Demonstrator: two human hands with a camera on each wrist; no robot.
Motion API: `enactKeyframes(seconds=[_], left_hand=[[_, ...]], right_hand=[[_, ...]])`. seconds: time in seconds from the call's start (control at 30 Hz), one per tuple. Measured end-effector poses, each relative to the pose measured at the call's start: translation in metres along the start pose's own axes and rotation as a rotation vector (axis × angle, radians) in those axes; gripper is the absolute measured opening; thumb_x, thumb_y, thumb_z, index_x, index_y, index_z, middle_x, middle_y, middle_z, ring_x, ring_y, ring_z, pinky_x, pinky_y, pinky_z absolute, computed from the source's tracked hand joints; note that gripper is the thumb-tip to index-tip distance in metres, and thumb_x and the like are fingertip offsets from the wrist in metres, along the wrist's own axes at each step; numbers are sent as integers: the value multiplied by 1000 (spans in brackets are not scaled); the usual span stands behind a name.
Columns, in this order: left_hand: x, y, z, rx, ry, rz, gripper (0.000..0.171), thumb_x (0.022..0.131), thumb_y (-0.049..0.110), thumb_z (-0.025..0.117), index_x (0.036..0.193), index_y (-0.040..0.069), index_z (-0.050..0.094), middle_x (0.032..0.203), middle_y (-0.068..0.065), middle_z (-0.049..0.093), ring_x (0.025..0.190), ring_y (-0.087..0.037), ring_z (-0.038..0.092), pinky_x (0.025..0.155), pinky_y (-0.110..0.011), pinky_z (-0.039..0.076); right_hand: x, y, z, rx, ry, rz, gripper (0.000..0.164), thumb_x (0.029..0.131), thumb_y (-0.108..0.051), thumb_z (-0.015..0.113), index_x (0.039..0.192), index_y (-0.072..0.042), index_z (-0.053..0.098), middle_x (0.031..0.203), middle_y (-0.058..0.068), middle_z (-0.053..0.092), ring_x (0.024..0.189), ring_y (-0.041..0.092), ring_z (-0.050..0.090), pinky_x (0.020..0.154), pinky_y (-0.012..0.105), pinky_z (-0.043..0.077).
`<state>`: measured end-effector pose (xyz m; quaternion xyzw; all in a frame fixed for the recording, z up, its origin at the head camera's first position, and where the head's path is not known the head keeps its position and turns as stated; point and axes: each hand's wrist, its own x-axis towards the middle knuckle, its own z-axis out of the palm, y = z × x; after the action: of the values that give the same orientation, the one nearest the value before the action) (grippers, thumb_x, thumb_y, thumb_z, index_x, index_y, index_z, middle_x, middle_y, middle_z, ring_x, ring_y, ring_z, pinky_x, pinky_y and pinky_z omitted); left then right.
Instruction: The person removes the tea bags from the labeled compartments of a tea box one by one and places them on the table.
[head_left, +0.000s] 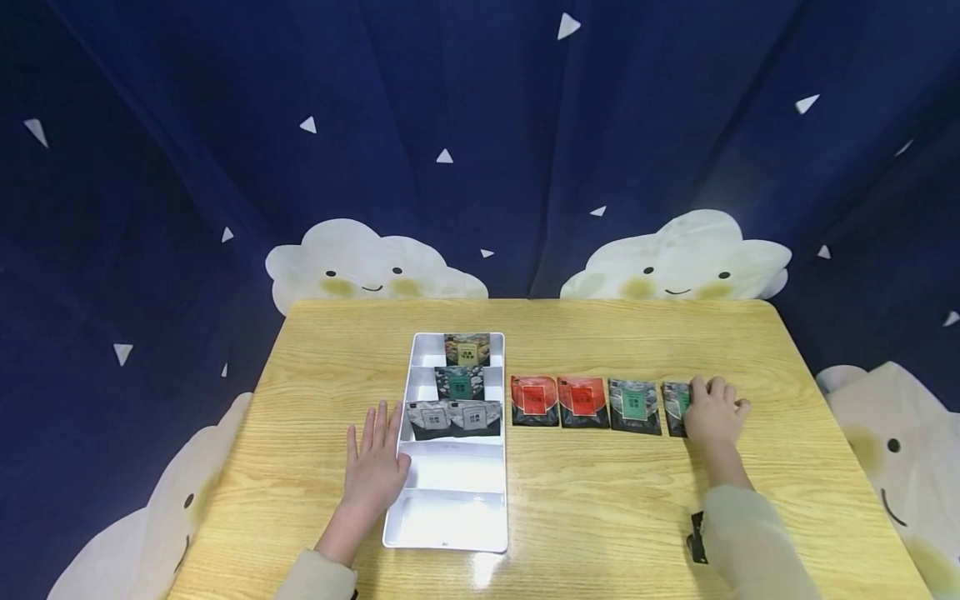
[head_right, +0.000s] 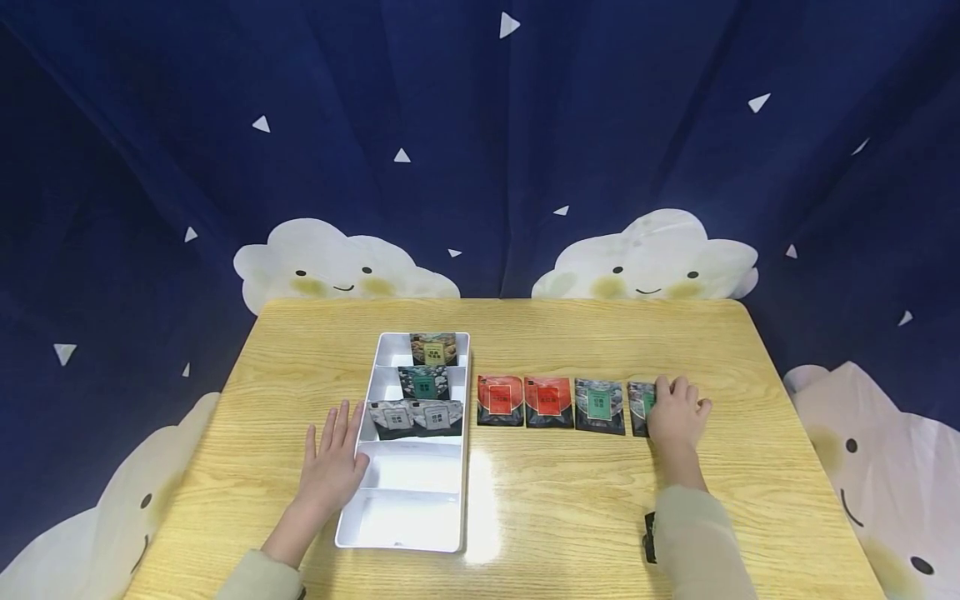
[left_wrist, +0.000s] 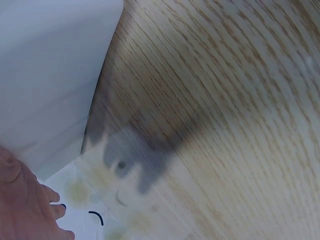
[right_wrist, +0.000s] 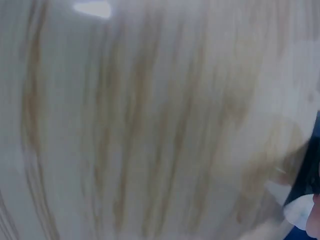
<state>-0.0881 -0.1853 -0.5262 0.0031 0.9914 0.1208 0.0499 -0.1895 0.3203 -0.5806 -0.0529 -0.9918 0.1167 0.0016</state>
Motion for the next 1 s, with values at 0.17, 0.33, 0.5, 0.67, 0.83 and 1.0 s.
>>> enactKeyframes(seconds=[0.17,0.33,0.5,0.67,0.83,1.0], left_hand=[[0,0,0,3,-4,-2,68,87,22,43,147,8,15,152,-18,9,138,-36,5,109,-56,0],[0,0,-1,-3,-18,-12,68,88,22,43,147,8,13,152,-18,7,139,-35,3,109,-56,-1],[0,0,0,11,-11,-10,68,88,22,43,147,9,13,152,-18,7,139,-35,5,109,-56,0],[0,0,0,12,-11,-12,69,87,22,43,147,9,13,152,-18,8,139,-36,5,109,-56,1],[0,0,0,16,-14,-14,68,88,23,43,148,9,13,152,-17,7,139,-35,5,109,-55,0],[1,0,0,28,-17,-15,68,88,23,42,148,9,13,152,-17,8,139,-35,5,109,-55,1]], right_hand=[[-1,-2,9,12,-6,48,33,88,-1,34,121,2,34,116,30,26,106,47,23,88,66,13],[0,-2,14,26,4,65,34,87,-2,34,122,1,34,120,30,26,109,48,23,89,66,13],[1,-3,14,48,12,78,34,89,-2,31,123,0,35,120,30,27,109,48,24,89,66,12],[1,-4,13,83,13,108,33,92,-5,29,124,-2,35,122,29,27,110,47,24,90,65,11],[0,-5,11,102,0,135,34,97,-13,25,129,-5,33,129,28,25,115,47,23,92,65,10],[0,-7,8,99,-26,154,35,100,-19,22,130,-6,32,133,27,23,118,47,21,92,66,11]])
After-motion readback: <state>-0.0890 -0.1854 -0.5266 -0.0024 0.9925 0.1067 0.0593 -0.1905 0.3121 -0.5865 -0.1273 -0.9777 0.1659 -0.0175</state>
